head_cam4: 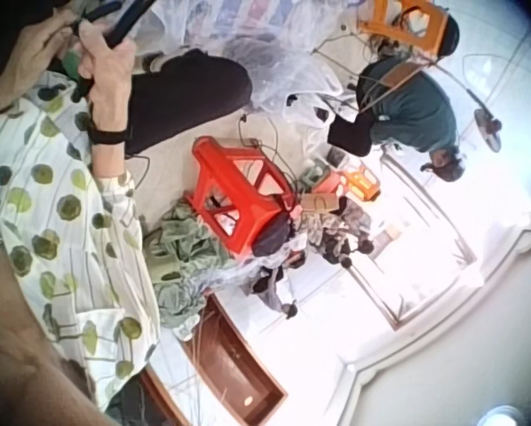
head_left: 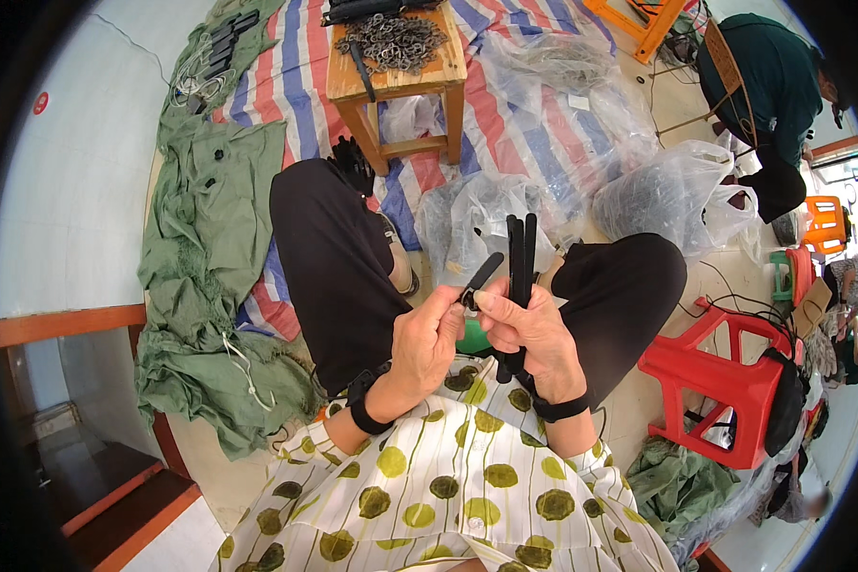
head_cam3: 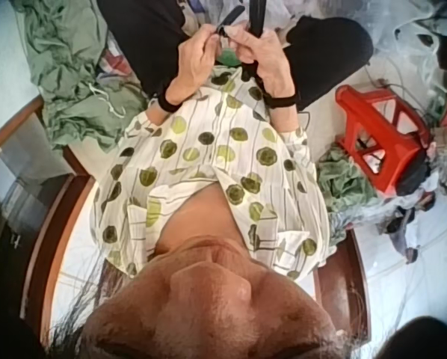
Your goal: Threading plastic buckles or sliders onto black straps for shoe assembly.
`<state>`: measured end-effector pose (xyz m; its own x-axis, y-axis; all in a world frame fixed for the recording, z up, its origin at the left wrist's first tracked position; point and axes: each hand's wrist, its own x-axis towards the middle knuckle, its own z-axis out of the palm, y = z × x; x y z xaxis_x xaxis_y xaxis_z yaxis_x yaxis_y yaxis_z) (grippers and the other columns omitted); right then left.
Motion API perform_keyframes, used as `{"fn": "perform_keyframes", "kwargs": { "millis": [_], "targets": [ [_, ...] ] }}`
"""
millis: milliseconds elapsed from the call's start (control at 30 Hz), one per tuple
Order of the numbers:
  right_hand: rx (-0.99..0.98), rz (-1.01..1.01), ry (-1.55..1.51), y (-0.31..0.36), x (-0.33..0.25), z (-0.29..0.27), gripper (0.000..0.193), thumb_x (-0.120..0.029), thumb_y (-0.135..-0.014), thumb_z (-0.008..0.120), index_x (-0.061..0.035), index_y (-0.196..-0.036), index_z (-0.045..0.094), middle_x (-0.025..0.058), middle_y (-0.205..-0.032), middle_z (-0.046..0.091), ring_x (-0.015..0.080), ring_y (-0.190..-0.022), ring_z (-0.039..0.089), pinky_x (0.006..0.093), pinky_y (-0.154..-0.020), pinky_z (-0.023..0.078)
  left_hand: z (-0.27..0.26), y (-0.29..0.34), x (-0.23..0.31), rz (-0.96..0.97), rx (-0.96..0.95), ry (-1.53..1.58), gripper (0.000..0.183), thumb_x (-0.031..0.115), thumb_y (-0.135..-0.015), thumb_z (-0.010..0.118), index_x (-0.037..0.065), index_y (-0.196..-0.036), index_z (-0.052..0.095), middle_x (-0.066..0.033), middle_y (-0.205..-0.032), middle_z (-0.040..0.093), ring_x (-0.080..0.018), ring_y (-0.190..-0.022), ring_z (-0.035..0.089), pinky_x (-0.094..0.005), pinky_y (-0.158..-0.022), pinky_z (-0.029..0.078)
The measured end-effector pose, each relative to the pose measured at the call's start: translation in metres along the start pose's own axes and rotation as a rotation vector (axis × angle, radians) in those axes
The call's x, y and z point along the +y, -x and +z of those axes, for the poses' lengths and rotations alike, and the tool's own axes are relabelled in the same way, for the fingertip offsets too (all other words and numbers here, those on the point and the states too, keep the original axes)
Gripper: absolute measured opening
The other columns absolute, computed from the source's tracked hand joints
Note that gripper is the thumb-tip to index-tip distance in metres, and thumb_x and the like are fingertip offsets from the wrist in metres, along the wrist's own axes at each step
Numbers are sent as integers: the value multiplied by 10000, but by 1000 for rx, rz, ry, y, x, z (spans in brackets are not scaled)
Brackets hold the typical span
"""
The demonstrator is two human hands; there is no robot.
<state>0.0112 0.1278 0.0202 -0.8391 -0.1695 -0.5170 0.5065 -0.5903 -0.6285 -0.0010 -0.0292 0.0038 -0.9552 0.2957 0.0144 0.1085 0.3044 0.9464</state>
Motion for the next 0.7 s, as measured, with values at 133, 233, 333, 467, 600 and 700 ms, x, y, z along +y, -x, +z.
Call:
{"fn": "perform_keyframes", "kwargs": {
  "millis": [133, 233, 333, 467, 600, 700],
  "targets": [
    [36, 1, 9, 0, 4, 2, 148, -144, -818, 687, -28, -814, 596, 21, -618, 579, 42, -400, 347, 209, -376, 238, 4, -2, -5, 74, 40, -29, 119, 118, -926, 481, 52, -997, 550, -88, -574, 525, -215, -489, 550, -300, -466, 416],
    [28, -23, 18, -1, 7, 2, 149, -147, -820, 686, -27, -821, 597, 28, -633, 591, 41, -402, 349, 207, -376, 240, 4, -4, -4, 109, 64, -11, 124, 118, -932, 473, 56, -1004, 553, -82, -572, 521, -204, -488, 548, -293, -461, 413],
    [32, -27, -62, -3, 10, 1, 157, -153, -825, 681, -21, -826, 595, 39, -654, 602, 41, -406, 349, 206, -376, 246, 2, -5, 0, 69, 23, 22, 181, 154, -952, 461, 17, -1011, 563, -49, -614, 534, -111, -539, 526, -253, -513, 424],
    [86, -109, -75, -2, 15, 5, 161, -153, -832, 674, -16, -825, 591, 43, -670, 604, 42, -410, 348, 205, -378, 254, 0, -6, 2, 108, 14, 2, 163, 148, -944, 467, 36, -1020, 558, -72, -619, 535, -169, -529, 545, -278, -493, 423],
    [92, -130, -59, -2, 16, 6, 159, -148, -833, 672, -12, -831, 591, 38, -666, 596, 45, -412, 351, 203, -381, 256, -2, -6, 10, 202, 34, 27, 170, 186, -922, 506, 28, -971, 547, -111, -686, 561, -250, -576, 578, -317, -507, 434],
    [72, -105, -47, -1, 16, 7, 158, -141, -831, 673, -5, -846, 592, 34, -665, 593, 42, -416, 354, 204, -381, 254, -8, -11, 8, 262, 18, -47, 268, 260, -919, 496, -5, -928, 536, -122, -692, 520, -241, -559, 518, -314, -533, 416]
  ]
}}
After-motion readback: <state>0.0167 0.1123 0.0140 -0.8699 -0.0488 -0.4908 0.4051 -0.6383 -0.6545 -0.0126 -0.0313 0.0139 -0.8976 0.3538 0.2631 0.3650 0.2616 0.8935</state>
